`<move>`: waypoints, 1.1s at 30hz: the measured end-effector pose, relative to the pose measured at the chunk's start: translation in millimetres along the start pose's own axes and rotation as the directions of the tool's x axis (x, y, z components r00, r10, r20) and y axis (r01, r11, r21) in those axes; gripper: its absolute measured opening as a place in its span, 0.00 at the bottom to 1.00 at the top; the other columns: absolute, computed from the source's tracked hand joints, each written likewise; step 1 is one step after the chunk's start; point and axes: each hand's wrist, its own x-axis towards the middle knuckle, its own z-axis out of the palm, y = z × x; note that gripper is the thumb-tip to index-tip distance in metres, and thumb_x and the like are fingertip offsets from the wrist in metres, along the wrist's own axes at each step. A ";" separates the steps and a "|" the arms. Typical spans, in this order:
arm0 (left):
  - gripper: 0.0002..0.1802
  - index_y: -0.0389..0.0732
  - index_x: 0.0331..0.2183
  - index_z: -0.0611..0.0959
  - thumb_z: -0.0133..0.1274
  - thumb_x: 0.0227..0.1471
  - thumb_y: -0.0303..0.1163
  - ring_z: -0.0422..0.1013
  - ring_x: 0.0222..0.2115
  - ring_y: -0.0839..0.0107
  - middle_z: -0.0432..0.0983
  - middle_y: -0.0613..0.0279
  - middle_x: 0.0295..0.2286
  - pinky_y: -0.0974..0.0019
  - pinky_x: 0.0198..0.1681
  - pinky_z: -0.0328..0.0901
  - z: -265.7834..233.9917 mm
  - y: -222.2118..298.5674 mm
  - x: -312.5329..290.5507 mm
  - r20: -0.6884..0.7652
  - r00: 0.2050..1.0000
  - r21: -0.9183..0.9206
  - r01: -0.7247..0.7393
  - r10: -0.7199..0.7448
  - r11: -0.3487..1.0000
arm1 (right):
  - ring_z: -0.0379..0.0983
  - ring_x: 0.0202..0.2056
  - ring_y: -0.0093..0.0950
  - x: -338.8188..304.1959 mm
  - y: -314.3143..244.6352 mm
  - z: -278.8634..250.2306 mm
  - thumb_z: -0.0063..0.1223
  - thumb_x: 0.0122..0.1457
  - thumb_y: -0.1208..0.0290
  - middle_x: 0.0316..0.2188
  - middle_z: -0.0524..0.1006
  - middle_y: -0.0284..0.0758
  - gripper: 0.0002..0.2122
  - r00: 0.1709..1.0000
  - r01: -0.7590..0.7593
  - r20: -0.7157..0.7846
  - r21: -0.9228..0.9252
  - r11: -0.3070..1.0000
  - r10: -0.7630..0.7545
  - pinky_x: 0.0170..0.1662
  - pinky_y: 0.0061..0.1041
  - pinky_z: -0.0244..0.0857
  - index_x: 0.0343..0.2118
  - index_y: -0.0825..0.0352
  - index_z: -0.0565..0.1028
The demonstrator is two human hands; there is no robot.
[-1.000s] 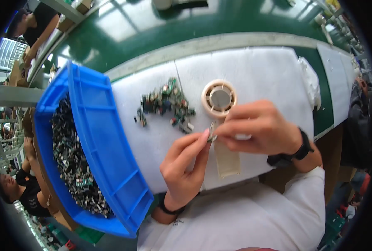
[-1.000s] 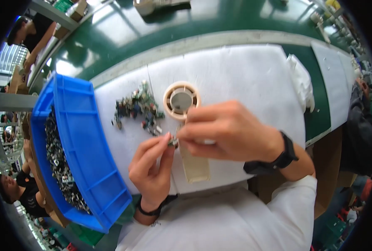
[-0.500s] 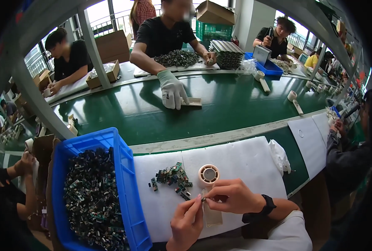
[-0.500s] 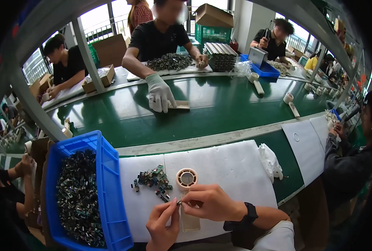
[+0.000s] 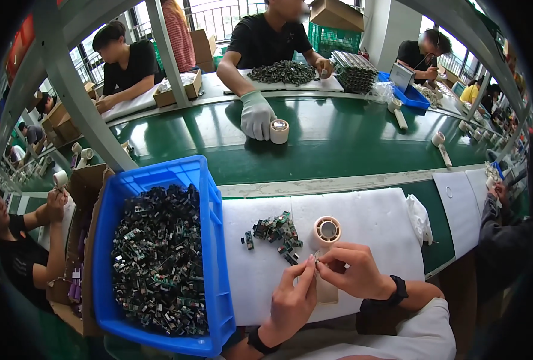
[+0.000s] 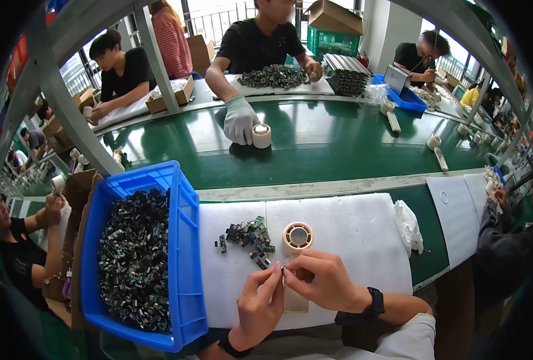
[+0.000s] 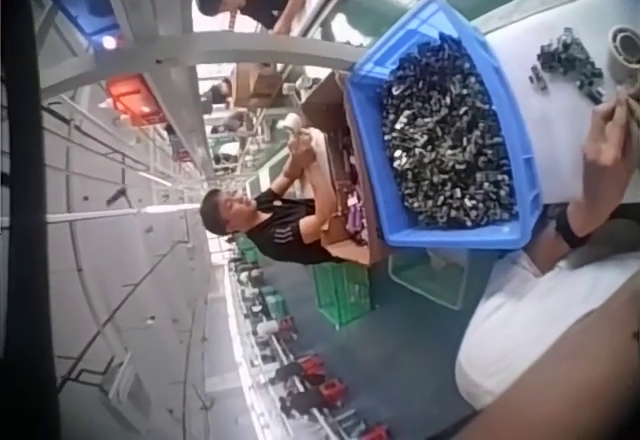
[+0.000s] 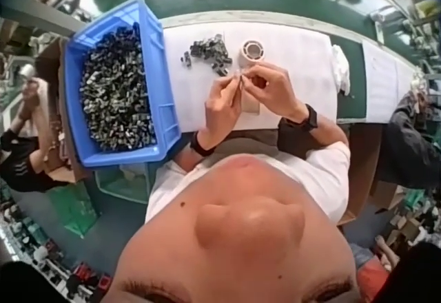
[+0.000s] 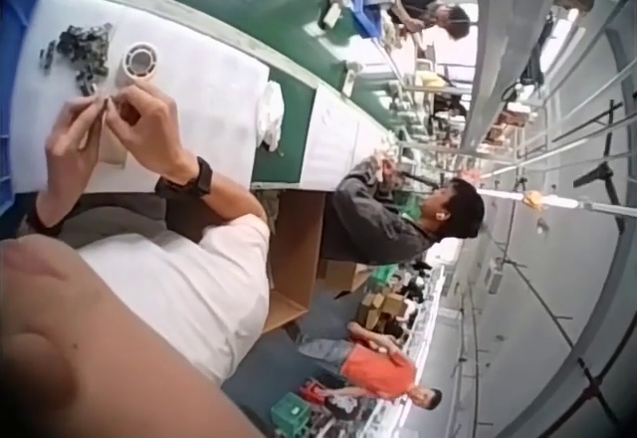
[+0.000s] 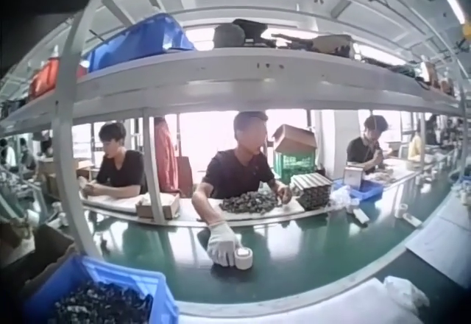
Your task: Assembling small electronic components into a circular plastic housing on a factory production line.
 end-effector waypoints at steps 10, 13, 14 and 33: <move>0.16 0.36 0.43 0.87 0.61 0.51 0.16 0.79 0.33 0.59 0.81 0.52 0.35 0.63 0.38 0.73 -2.9 -6.0 3.7 -0.016 0.999 -0.124 0.045 -0.047 0.991 | 0.77 0.38 0.28 44.9 15.8 -42.0 0.68 0.54 0.70 0.40 0.79 0.37 0.18 0.962 0.269 0.042 -0.300 0.915 -0.269 0.42 0.27 0.72 0.49 0.61 0.80; 0.16 0.36 0.43 0.86 0.60 0.50 0.15 0.79 0.35 0.59 0.81 0.52 0.36 0.63 0.40 0.72 -4.4 -3.6 2.4 0.029 0.998 -0.151 0.060 -0.057 0.987 | 0.75 0.47 0.32 54.0 32.8 -51.9 0.69 0.54 0.65 0.50 0.76 0.38 0.29 0.962 0.198 0.217 -0.126 0.972 -0.168 0.51 0.30 0.71 0.60 0.58 0.73; 0.16 0.36 0.43 0.86 0.60 0.50 0.15 0.79 0.36 0.59 0.81 0.51 0.37 0.63 0.41 0.72 -4.3 -3.5 2.0 0.049 0.996 -0.158 0.076 -0.069 0.985 | 0.75 0.47 0.32 57.8 37.0 -54.7 0.69 0.55 0.64 0.49 0.76 0.38 0.29 0.939 0.166 0.315 -0.067 0.984 -0.138 0.50 0.29 0.71 0.61 0.58 0.72; 0.16 0.39 0.39 0.85 0.61 0.46 0.14 0.74 0.43 0.58 0.74 0.51 0.45 0.63 0.39 0.70 -10.0 -8.4 -2.4 0.062 0.972 -0.211 0.235 -0.228 0.949 | 0.79 0.41 0.22 126.2 166.4 -95.1 0.55 0.67 0.58 0.41 0.81 0.32 0.17 0.839 -0.362 0.013 0.758 0.542 0.543 0.42 0.18 0.74 0.48 0.68 0.77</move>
